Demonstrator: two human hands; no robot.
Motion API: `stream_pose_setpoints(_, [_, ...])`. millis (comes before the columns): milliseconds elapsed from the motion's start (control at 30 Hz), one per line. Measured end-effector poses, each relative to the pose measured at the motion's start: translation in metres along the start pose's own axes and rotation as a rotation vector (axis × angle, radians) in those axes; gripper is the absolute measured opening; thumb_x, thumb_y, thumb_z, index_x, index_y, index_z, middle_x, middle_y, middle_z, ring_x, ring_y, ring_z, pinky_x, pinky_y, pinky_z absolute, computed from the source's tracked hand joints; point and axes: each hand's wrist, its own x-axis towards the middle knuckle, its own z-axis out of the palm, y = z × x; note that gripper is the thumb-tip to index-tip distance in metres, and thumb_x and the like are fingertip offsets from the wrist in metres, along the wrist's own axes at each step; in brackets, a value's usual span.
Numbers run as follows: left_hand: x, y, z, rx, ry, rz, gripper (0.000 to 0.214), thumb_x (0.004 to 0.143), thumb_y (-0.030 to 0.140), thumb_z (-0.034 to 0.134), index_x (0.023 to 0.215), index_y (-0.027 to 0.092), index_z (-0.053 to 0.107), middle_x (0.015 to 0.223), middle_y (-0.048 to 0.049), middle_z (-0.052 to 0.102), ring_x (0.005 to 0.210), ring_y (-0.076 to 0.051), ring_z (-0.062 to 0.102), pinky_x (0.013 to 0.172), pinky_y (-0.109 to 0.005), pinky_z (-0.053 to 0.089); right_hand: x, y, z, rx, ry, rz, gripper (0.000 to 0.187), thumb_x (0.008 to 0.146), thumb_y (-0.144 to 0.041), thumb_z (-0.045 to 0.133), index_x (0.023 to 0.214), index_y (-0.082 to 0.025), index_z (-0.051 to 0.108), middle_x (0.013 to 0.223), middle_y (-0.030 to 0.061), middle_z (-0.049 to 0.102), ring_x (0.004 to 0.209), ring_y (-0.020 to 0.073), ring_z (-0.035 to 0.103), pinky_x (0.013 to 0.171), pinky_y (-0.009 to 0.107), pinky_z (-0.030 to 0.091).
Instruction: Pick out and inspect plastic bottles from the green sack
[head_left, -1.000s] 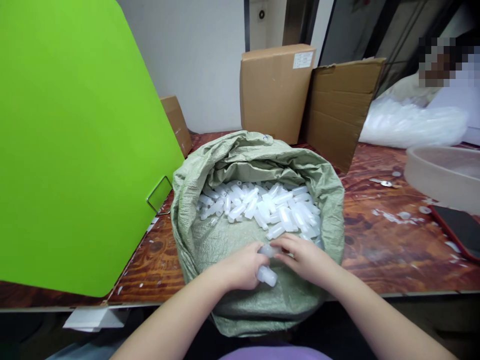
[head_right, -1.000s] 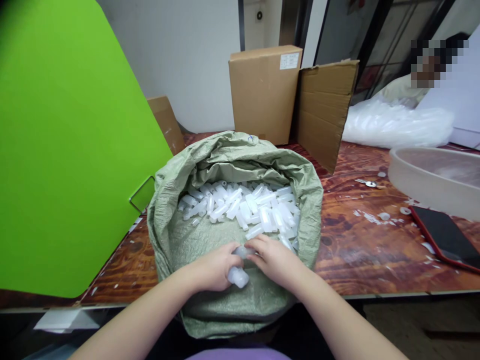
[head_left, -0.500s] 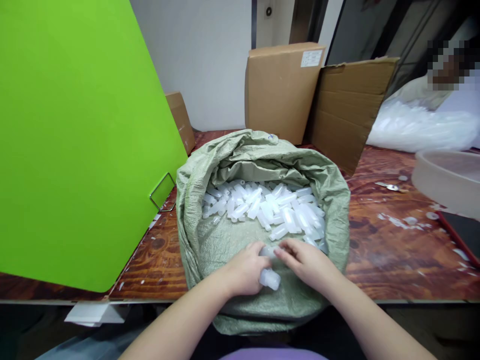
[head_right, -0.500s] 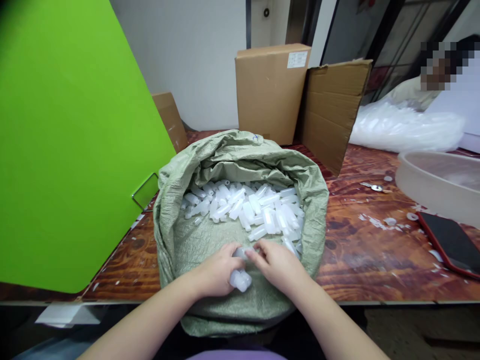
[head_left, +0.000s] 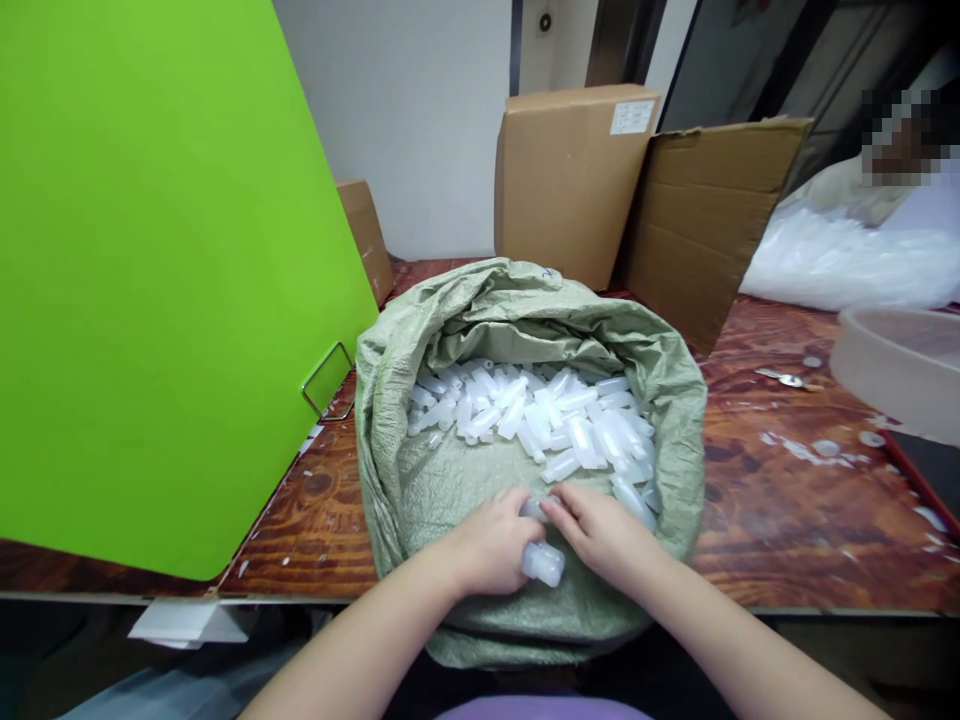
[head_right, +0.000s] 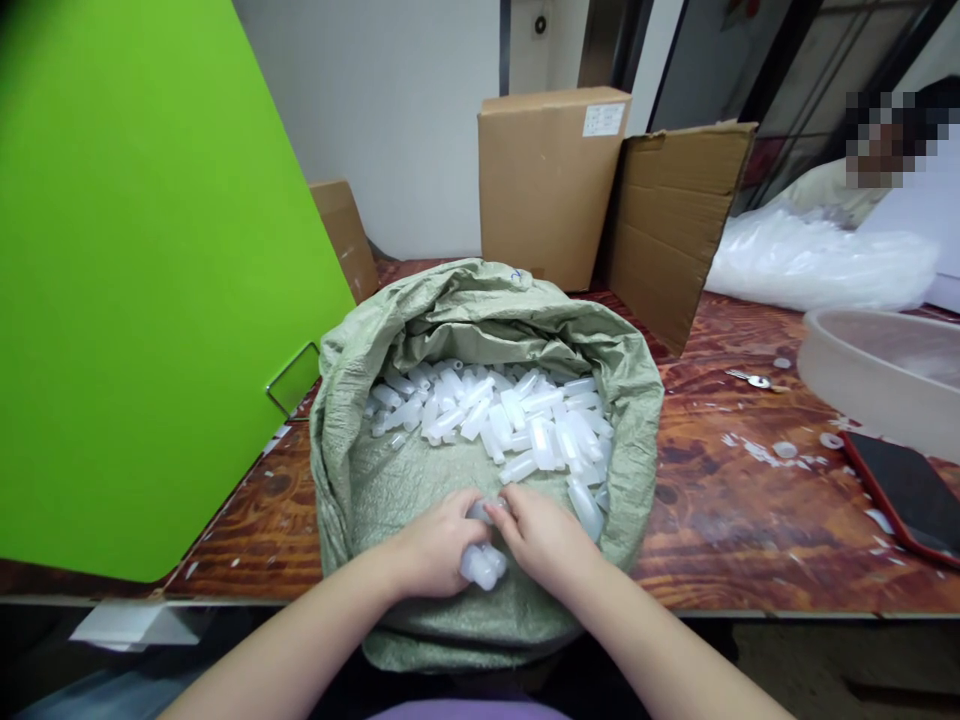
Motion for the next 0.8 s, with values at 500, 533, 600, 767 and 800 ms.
stream_pose_setpoints(500, [0.002,-0.004,0.002,-0.059,0.026,-0.02,0.011,0.066,0.026,0.058,0.074,0.02,0.063,0.085,-0.0051,0.046,0.085,-0.022,0.05,0.078,-0.03,0.046,0.027,0.014,-0.013,-0.494,0.153,-0.62,0.034,0.09,-0.039,0.038,0.077,-0.015,0.06,0.075,0.0092,0.059,0.07,0.0212,0.052,0.064,0.033,0.036])
stream_pose_setpoints(533, [0.002,-0.005,0.003,-0.063,0.034,-0.018,0.012,0.066,0.027,0.058,0.074,0.02,0.063,0.085,-0.0051,0.046,0.085,-0.022,0.05,0.078,-0.031,0.046,0.031,0.015,-0.013,-0.497,0.149,-0.664,0.036,0.089,-0.04,0.038,0.076,-0.015,0.06,0.075,0.0096,0.059,0.07,0.0214,0.052,0.064,0.033,0.036])
stream_pose_setpoints(600, [0.001,-0.006,0.005,-0.073,0.048,-0.012,0.014,0.067,0.028,0.057,0.076,0.021,0.064,0.086,-0.0051,0.046,0.086,-0.022,0.05,0.08,-0.031,0.046,0.039,0.015,-0.012,-0.471,0.11,-0.67,0.037,0.089,-0.039,0.037,0.074,-0.016,0.062,0.073,0.0098,0.06,0.07,0.0213,0.052,0.064,0.034,0.035])
stream_pose_setpoints(767, [0.0,-0.007,0.009,-0.117,0.078,-0.078,0.019,0.068,0.03,0.057,0.084,0.021,0.064,0.09,-0.005,0.044,0.089,-0.023,0.049,0.082,-0.033,0.045,0.047,0.007,0.002,-0.386,0.087,-0.451,0.04,0.089,-0.027,0.034,0.068,-0.015,0.065,0.067,0.0089,0.065,0.062,0.0179,0.055,0.059,0.03,0.034])
stream_pose_setpoints(800, [0.0,-0.006,0.009,-0.118,0.075,-0.094,0.019,0.068,0.03,0.057,0.083,0.021,0.064,0.091,-0.0051,0.044,0.089,-0.023,0.05,0.082,-0.033,0.045,0.046,0.005,0.005,-0.377,0.088,-0.395,0.041,0.09,-0.025,0.033,0.067,-0.016,0.066,0.065,0.0082,0.065,0.059,0.0171,0.055,0.057,0.03,0.032])
